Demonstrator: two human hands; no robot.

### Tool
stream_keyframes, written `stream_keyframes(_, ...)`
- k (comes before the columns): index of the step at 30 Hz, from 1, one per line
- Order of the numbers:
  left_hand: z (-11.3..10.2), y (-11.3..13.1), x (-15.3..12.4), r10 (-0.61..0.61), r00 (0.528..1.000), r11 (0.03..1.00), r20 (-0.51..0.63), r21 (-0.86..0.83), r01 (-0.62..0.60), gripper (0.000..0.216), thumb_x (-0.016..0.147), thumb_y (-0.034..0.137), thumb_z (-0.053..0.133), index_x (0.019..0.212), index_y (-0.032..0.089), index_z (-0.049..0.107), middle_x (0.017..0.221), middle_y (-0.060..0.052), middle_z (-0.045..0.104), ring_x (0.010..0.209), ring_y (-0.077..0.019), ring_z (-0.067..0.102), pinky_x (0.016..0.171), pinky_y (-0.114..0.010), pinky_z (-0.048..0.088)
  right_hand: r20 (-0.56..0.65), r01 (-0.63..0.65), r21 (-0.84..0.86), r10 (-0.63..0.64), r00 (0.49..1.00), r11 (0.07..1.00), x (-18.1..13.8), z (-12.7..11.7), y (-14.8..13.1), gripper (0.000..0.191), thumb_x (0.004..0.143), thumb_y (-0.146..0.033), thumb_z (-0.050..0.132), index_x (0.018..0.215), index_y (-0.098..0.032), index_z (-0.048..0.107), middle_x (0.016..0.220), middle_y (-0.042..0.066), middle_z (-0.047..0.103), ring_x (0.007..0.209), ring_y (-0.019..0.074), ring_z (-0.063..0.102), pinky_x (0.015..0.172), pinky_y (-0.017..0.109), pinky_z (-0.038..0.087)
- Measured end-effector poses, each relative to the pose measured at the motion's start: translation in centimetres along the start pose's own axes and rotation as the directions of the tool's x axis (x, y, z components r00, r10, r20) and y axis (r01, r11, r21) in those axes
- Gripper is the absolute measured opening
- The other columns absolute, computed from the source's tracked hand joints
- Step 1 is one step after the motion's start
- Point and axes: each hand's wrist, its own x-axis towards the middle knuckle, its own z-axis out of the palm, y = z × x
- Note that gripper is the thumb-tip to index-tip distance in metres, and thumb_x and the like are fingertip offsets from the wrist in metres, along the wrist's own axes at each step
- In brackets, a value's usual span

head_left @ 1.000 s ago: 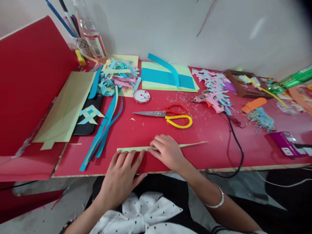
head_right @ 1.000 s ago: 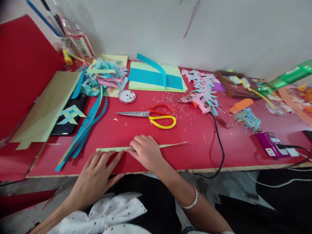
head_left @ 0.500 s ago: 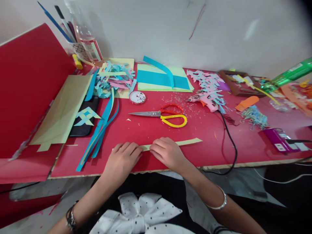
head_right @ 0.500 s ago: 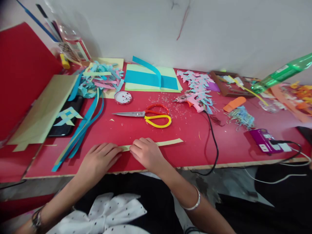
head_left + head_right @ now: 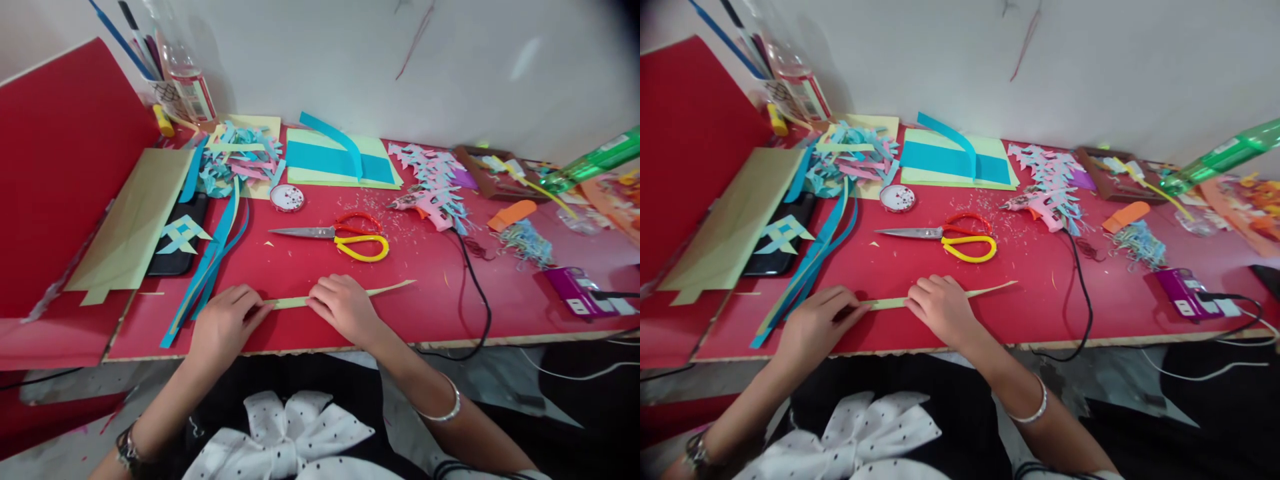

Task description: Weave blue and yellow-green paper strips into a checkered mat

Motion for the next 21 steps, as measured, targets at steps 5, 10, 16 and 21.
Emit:
stream_keyframes(5, -0.07, -0.22, 0.1, -0.012, 1.0, 1.0, -0.001, -0.019, 0.012, 0.024, 0.084, 0.029, 0.043, 0.064, 0.017, 0.046, 0.065, -0.001, 0.048, 0.062, -0.0131, 0.046, 0.057, -0.024, 0.036, 0.026, 0.035, -0.005, -0.035, 0.999, 0.999, 0.37, -0.17, 0.29, 0.023, 0.087, -0.032, 0.043, 0.072, -0.017, 0.053, 0.07, 0.001, 0.054, 0.068, 0.0126, 0.045, 0.06, 0.026, 0.024)
stream_keyframes(10, -0.1, -0.37, 0.1, -0.007, 1.0, 1.0, -0.003, -0.012, 0.007, 0.024, 0.084, 0.029, 0.042, 0.063, 0.017, 0.044, 0.065, -0.001, 0.046, 0.061, -0.0128, 0.044, 0.057, -0.024, 0.035, 0.019, 0.016, -0.027, -0.015, 1.0, 1.0, 0.46, 0.01, 0.16, 0.025, 0.087, -0.032, 0.042, 0.07, -0.017, 0.052, 0.068, 0.0, 0.053, 0.067, 0.0124, 0.044, 0.059, 0.026, 0.022)
stream_keyframes(16, -0.17, -0.31, 0.13, -0.008, 1.0, 1.0, -0.017, 0.021, 0.008, 0.025, 0.085, 0.029, 0.042, 0.063, 0.017, 0.045, 0.064, -0.001, 0.046, 0.06, -0.013, 0.044, 0.057, -0.024, 0.036, 0.003, 0.002, -0.04, -0.002, 1.0, 0.999, 0.5, 0.24, 0.07, 0.025, 0.087, -0.033, 0.043, 0.069, -0.017, 0.052, 0.068, 0.001, 0.053, 0.066, 0.0121, 0.045, 0.059, 0.025, 0.022)
stream_keyframes(21, -0.2, -0.44, 0.15, -0.01, 1.0, 0.999, -0.01, 0.052, 0.011, 0.023, 0.085, 0.029, 0.041, 0.066, 0.016, 0.047, 0.066, -0.002, 0.049, 0.062, -0.0145, 0.046, 0.058, -0.026, 0.037, 0.009, -0.006, -0.055, 0.006, 1.0, 0.998, 0.7, 0.21, 0.02, 0.025, 0.086, -0.033, 0.043, 0.069, -0.017, 0.052, 0.068, 0.001, 0.054, 0.066, 0.0122, 0.046, 0.059, 0.025, 0.023)
